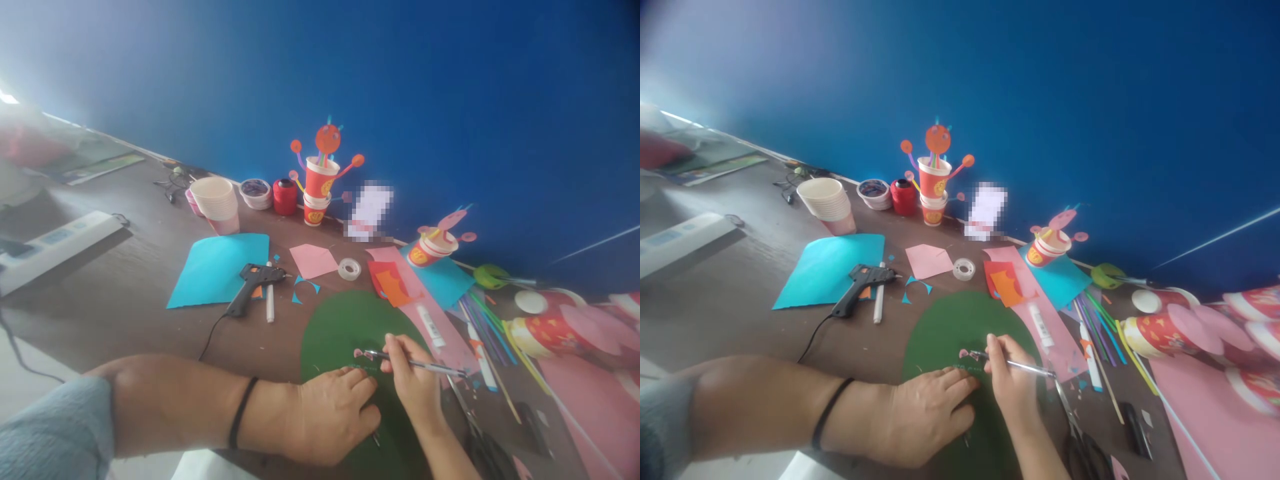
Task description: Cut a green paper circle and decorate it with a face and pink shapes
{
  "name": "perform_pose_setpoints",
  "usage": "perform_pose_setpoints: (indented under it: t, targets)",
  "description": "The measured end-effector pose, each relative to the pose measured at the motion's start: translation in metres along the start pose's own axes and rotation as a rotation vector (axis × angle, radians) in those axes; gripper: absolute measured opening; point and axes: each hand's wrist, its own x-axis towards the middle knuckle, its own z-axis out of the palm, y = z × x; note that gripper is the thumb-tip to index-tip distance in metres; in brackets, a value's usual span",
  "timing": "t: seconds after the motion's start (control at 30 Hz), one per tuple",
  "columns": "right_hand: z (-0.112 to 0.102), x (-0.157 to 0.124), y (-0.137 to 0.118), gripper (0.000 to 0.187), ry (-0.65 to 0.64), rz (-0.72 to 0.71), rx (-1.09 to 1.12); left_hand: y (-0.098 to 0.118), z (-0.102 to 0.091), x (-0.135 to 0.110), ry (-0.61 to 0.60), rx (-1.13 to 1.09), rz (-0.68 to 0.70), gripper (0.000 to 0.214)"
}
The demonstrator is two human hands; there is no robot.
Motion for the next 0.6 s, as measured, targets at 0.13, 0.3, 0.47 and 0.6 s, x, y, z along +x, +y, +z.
perform_pose_setpoints:
  t: [0.13,0.3,0.47,0.6]
  targets:
    - [0.0006,0.0009,0.0003,0.039,-0.011,-0.014,-0.022,-0.0006,0.0005,0.0002,-0.016,0.005,0.001,0.019]
    - [0.0008,0.0014,0.0016,0.039,-0.023,-0.052,-0.051,0.0004,0.0016,0.0008,0.002,0.004,0.000,0.017]
    - [0.0000,0.0006,0.0023,0.039,-0.029,-0.013,-0.057,0.0004,0.0004,0.0011,0.004,-0.005,-0.013,0.017]
    - [0.0003,0.0005,0.0037,0.040,-0.001,0.053,-0.012,-0.0011,-0.0019,0.0009,-0.006,-0.016,-0.003,0.017]
